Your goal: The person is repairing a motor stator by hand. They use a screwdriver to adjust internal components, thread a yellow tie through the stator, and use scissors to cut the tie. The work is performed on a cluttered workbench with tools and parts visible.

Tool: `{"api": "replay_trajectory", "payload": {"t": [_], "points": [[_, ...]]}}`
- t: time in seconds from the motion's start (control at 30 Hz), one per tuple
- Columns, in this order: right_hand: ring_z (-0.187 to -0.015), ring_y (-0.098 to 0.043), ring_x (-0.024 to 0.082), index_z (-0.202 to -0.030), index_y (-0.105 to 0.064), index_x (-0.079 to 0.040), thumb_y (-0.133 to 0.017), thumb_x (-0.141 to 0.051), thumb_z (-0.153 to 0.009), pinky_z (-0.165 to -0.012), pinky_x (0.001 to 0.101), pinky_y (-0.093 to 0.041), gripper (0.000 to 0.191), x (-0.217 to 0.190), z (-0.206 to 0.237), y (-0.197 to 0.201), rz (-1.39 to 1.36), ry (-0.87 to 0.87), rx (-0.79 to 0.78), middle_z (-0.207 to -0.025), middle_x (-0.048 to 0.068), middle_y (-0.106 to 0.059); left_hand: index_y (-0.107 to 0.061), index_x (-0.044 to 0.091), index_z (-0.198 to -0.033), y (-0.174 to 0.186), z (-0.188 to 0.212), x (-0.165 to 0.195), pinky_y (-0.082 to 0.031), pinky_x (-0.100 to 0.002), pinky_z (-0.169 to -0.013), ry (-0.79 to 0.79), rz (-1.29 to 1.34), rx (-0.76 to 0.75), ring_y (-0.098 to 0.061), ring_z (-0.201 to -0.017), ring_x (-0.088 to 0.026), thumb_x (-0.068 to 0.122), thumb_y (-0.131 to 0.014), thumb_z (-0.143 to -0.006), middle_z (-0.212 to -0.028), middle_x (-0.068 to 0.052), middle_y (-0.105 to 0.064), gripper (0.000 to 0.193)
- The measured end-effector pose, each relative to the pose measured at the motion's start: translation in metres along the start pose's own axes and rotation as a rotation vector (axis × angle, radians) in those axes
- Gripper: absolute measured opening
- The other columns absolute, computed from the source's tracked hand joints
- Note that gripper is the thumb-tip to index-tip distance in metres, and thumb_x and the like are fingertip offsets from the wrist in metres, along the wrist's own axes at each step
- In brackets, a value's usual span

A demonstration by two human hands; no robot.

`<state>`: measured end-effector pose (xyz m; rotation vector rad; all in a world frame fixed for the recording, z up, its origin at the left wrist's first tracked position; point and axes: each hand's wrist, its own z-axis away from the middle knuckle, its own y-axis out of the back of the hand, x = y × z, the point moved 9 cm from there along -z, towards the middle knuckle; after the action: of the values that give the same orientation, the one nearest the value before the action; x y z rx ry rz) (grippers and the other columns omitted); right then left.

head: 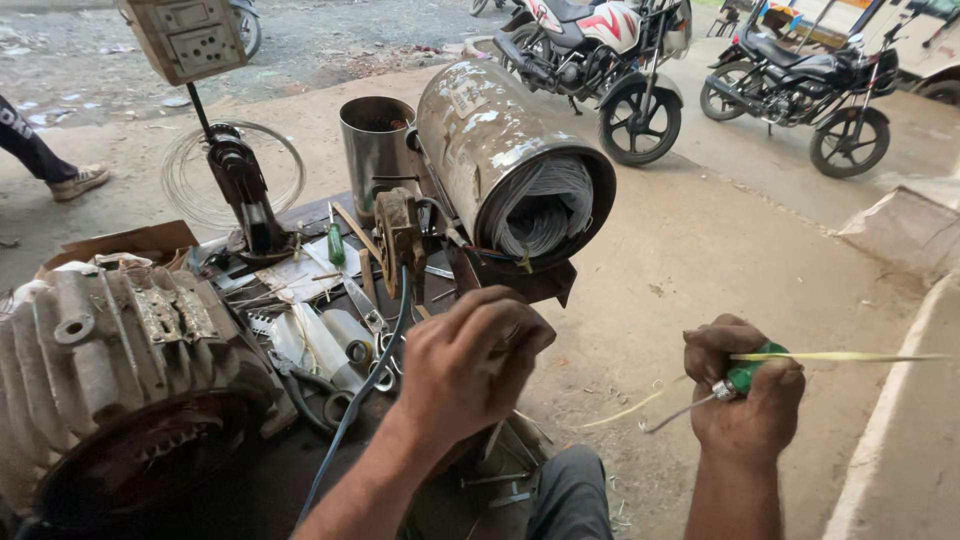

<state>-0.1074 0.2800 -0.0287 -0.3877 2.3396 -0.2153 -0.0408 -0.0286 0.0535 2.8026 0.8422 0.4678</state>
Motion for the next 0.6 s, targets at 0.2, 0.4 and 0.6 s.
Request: {"api": "replay_trajectory", "payload": {"t": [0.2, 0.4, 0.6], "points": [[-0.061, -0.044, 0.010, -0.114, -0.070, 0.014, -0.064, -0.061, -0.105, -0.060, 0.0286, -0.031, 0.075, 0.020, 0.020, 0.000, -0.059, -0.075, -0.011, -0.069, 0.003, -0.057, -0.061, 0.009, -0.116, 0.042, -0.008, -0.023, -0.062, -0.028, -0.071, 0.069, -0.105, 0.082, -0.076, -0.089, -0.016, 0.012, -0.078, -0.097, -0.112, -0.009, -0.073, 0.025], [-0.076, -0.055, 0.008, -0.119, -0.065, 0.004, -0.081, -0.026, -0.097, -0.067, 0.0251, -0.046, 0.041, 0.024, 0.022, -0.009, 0.102, -0.105, 0.015, -0.118, 0.017, -0.073, -0.063, 0.007, -0.116, 0.046, -0.019, -0.033, -0.054, -0.022, -0.062, 0.165, -0.112, 0.008, -0.075, -0.081, -0.009, 0.007, -0.081, -0.094, -0.110, -0.006, -0.074, 0.028], [-0.104, -0.068, 0.015, -0.119, -0.069, 0.003, -0.079, -0.011, -0.095, -0.093, 0.0286, -0.055, 0.030, 0.023, 0.023, -0.004, 0.248, -0.125, 0.069, -0.116, 0.015, -0.074, -0.064, 0.005, -0.117, 0.025, -0.017, -0.029, -0.054, -0.024, -0.063, 0.215, -0.073, -0.019, -0.076, -0.085, -0.011, 0.005, -0.081, -0.092, -0.113, -0.007, -0.074, 0.031]]}}
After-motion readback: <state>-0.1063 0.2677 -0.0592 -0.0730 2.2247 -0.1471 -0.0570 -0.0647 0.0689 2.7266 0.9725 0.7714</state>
